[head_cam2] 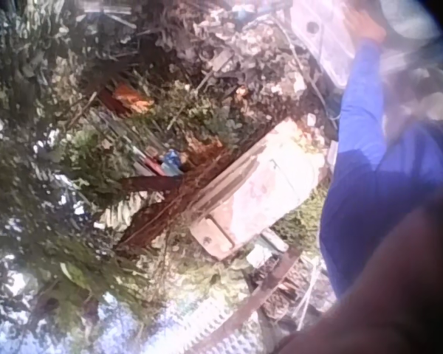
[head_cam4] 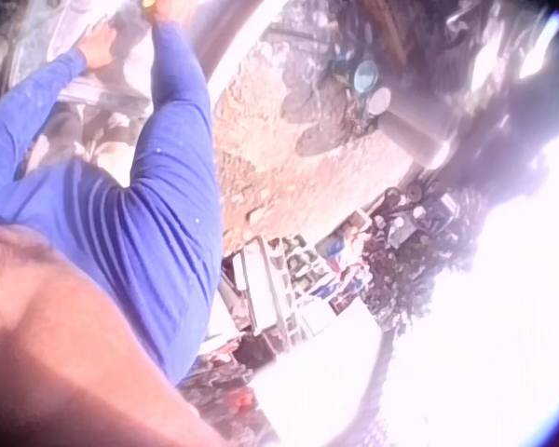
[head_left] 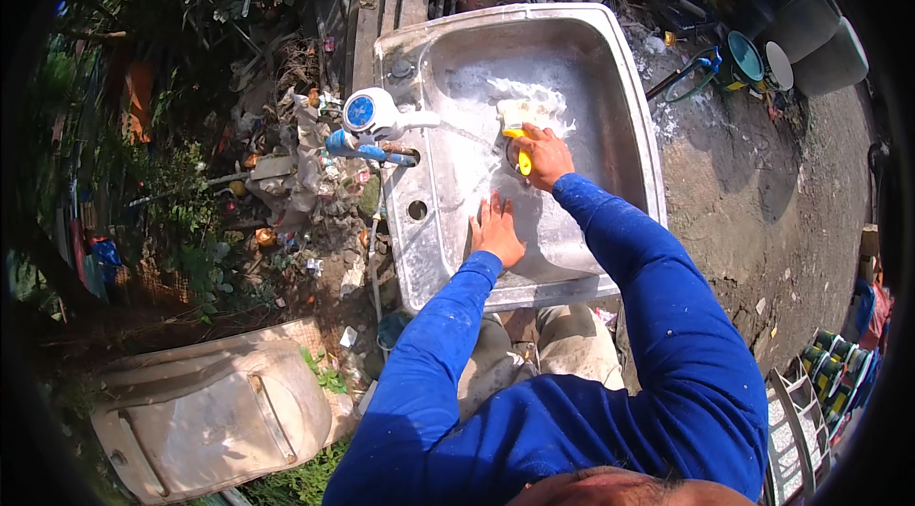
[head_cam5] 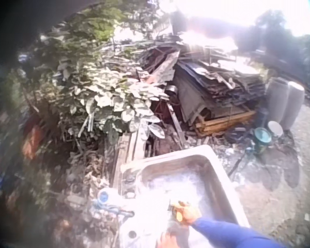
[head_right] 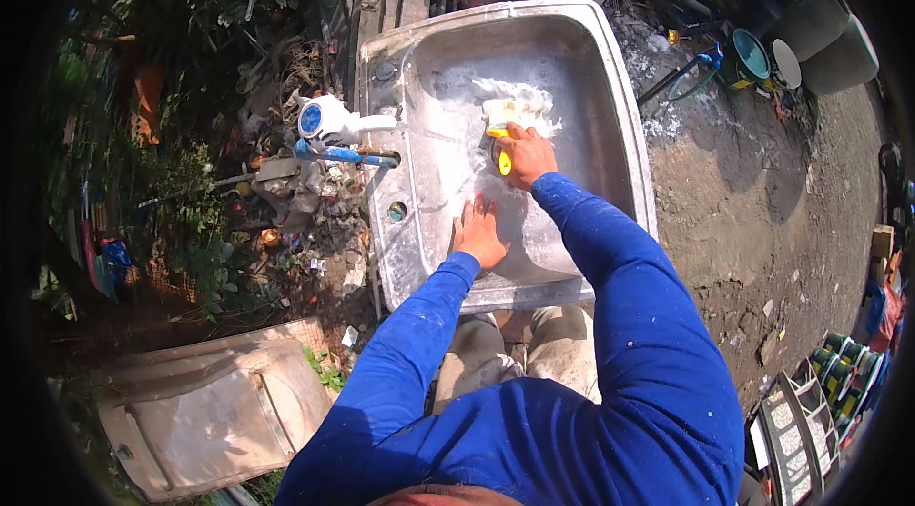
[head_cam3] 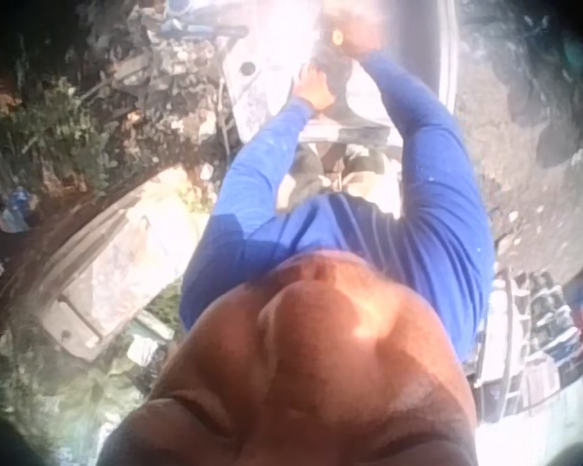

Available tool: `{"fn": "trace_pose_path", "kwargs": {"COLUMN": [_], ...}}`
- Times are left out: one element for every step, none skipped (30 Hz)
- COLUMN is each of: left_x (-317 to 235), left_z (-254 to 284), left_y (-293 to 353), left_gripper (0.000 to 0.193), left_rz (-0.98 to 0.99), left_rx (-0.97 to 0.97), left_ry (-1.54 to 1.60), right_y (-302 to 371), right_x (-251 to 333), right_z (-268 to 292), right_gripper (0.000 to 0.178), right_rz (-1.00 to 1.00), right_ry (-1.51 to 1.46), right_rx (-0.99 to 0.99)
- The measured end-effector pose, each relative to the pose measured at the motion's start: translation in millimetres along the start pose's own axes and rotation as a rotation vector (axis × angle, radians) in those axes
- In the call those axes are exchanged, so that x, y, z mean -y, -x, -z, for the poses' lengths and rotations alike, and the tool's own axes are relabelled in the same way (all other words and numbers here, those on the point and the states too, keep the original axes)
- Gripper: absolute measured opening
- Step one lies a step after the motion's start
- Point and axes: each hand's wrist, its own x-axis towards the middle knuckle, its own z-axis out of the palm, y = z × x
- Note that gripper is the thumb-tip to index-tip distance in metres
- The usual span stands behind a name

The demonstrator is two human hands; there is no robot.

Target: The person uses a yellow-handled brush to scrub a green bucket and then scrubs the interior of an outdoor stainless steel sink under running water. The person rinses the brush and continues scrubbing the sink basin and drain area.

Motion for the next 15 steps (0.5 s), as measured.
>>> {"fn": "trace_pose_path", "kwargs": {"left_x": [-1,-1,2,4,6,-2,-1,-1,0,1,2,5,2,0,-3], "left_z": [0,-2,-7,-7,-7,-2,-4,-6,-8,-10,-11,-11,-8,-5,-4], "left_y": [0,-3,-4,-5,-4,-4,-3,-4,-3,-3,-5,-5,-5,-5,-2], "left_gripper": [0.100,0.101,0.101,0.102,0.102,0.102,0.103,0.103,0.103,0.103,0.102,0.102,0.102,0.102,0.102], "left_rz": [0.003,0.000,0.003,0.006,0.014,-0.013,-0.005,0.000,0.000,0.000,-0.008,-0.008,-0.013,-0.002,0.007], "left_rx": [-0.001,-0.010,-0.018,-0.028,-0.028,-0.023,-0.020,-0.027,-0.033,-0.039,-0.035,-0.034,-0.027,-0.030,-0.032], "left_ry": [-0.004,-0.001,0.002,0.002,0.002,-0.016,-0.012,-0.023,-0.040,-0.057,-0.046,-0.035,-0.024,-0.032,-0.032], "right_y": [5,10,11,5,-3,-6,-6,-2,0,1,-1,-9,-16,-23,-19], "right_x": [8,8,5,-4,-12,-33,-22,-7,3,-2,-10,-17,-24,-24,-21], "right_z": [-2,1,8,20,27,7,9,8,9,2,6,13,19,13,10], "right_gripper": [0.038,0.039,0.038,0.038,0.038,0.041,0.040,0.038,0.036,0.035,0.035,0.036,0.037,0.044,0.045], "right_rz": [0.038,0.158,0.103,0.049,-0.005,-0.182,-0.085,0.012,0.102,0.224,0.104,-0.008,-0.127,-0.263,-0.129], "right_ry": [0.011,0.021,0.032,0.042,0.053,0.007,0.010,0.014,0.016,0.010,0.011,0.008,0.006,0.019,0.014], "right_rx": [0.011,0.067,0.070,0.066,0.063,-0.072,-0.016,0.040,0.092,0.055,0.024,-0.005,-0.032,-0.061,-0.009]}}
